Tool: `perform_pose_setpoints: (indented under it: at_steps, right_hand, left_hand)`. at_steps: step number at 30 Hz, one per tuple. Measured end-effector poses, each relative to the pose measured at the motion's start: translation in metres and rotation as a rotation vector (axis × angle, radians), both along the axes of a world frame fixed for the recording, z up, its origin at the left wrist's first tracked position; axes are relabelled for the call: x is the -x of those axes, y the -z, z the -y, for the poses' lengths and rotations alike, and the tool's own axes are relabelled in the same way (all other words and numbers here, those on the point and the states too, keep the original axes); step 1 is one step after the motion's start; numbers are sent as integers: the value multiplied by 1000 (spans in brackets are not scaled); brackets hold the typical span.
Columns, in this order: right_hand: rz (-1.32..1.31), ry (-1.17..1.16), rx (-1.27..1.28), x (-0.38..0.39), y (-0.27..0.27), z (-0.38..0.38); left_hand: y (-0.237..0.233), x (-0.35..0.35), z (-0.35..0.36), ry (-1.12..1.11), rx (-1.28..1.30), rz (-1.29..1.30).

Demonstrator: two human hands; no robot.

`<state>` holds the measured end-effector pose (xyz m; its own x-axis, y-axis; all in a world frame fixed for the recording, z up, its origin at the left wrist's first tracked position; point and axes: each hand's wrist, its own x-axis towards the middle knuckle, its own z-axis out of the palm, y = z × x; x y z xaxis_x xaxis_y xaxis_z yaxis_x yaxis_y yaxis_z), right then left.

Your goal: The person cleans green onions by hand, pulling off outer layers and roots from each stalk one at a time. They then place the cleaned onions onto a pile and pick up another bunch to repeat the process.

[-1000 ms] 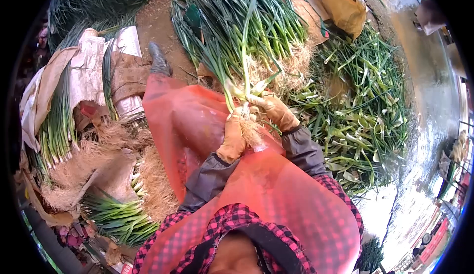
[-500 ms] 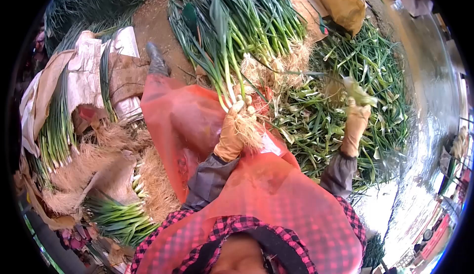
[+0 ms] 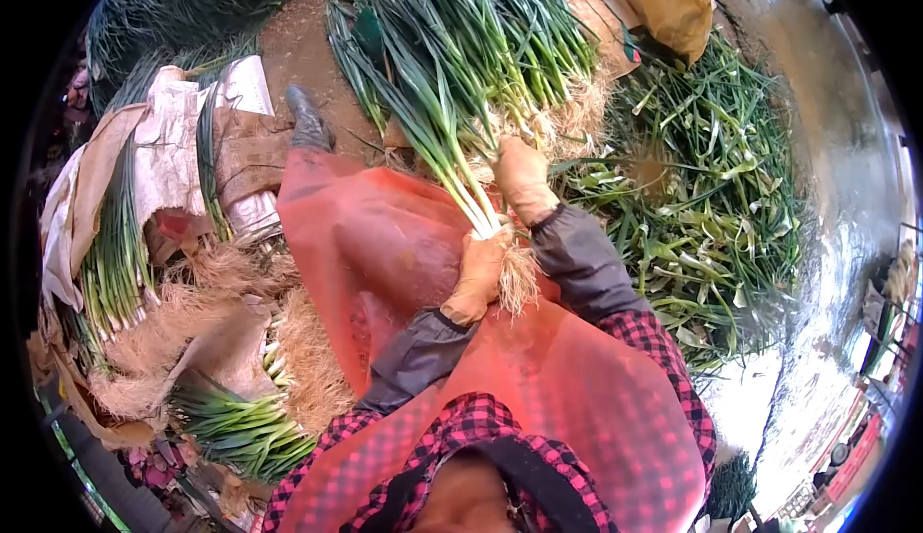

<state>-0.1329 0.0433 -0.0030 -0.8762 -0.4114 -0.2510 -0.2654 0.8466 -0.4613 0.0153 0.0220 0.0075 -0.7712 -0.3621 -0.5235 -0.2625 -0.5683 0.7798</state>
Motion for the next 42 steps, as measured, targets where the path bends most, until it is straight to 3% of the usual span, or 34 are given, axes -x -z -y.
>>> perform_pose_setpoints:
  at_steps: [2, 4, 6, 8, 9, 10, 11, 12, 13, 15, 17, 18, 19, 20, 21, 22, 24, 25, 26, 28, 30, 32, 33, 34, 36, 38, 40, 42]
  right_hand:
    - [-74, -117, -123, 0, 26, 8]
    - [-156, -120, -82, -6, 36, 2]
    - [27, -123, 9, -12, 1, -7]
    - [-34, -160, 301, -25, -32, -25]
    - [222, -68, 389, -29, -58, -37]
    - [559, 150, 797, -34, -79, -51]
    - [555, 266, 747, -25, -110, -71]
    - [342, 372, 799, -14, -125, -94]
    - [161, 386, 920, 2, -120, -121]
    - [-33, 400, 1033, 16, -85, -154]
    - [-653, 244, 38, 11, -20, -168]
    - [118, 292, 340, -4, -53, -127]
    - [502, 196, 645, -22, -56, -100]
    - [739, 68, 657, -28, -78, -75]
    - [865, -12, 791, -31, -53, -63]
    - [930, 169, 800, -38, -33, -53]
    - [497, 90, 628, -49, -37, -47]
    - [82, -95, 447, -54, -42, -50]
    - [-56, -184, 513, -61, -59, -51]
    - [-32, -334, 592, -70, -91, -60]
    - [128, -268, 743, -62, -95, -75]
    - [231, 126, 854, -52, -90, -64]
    - [241, 125, 771, -45, -91, -55]
    - [470, 168, 748, -40, -82, -48]
    - [527, 92, 592, -39, -57, -34]
    - [-61, -173, 420, -44, -57, -30]
    - [-234, -336, 244, -46, -63, -31]
    - [-230, -432, 333, -48, -86, -37]
  left_hand:
    - [-4, 3, -2, 54, 151, 125]
    - [-6, 4, 1, 71, 160, 132]
    - [-4, 3, 3, 93, 176, 155]
    - [2, 4, 4, 35, 90, 131]
    - [4, 6, 4, -22, 9, 99]
    - [2, 8, 5, -23, 3, 99]
    - [-2, 10, 5, -72, -43, 82]
    - [-4, 11, 6, -121, -88, 64]
    - [16, 12, 8, -142, -205, 48]
    - [0, 12, 13, -175, -333, 17]
    - [4, 11, 17, -173, -469, -65]
    - [4, 12, 17, -173, -470, -65]
    - [4, 11, 18, -150, -505, -72]
    - [5, 8, 19, -124, -539, -78]
    - [10, 8, 16, -123, -567, -110]
    - [14, 9, 15, -126, -562, -108]
    - [9, 12, 16, -258, -711, -103]
    - [5, 11, 16, -259, -651, -9]
    - [3, 12, 18, -257, -650, -6]
    - [3, 19, 22, -274, -782, 141]
    - [-2, 21, 24, -366, -900, 66]
    - [-17, 17, 23, -251, -489, 64]
    - [-21, 15, 23, -168, -488, -11]
    - [-12, 14, 18, -170, -482, -14]
    - [7, 13, 8, -232, -228, -93]
    - [8, 12, 13, -195, -159, -56]
    - [3, 11, 16, -247, -396, -18]
    - [17, 16, 30, -289, -788, 40]
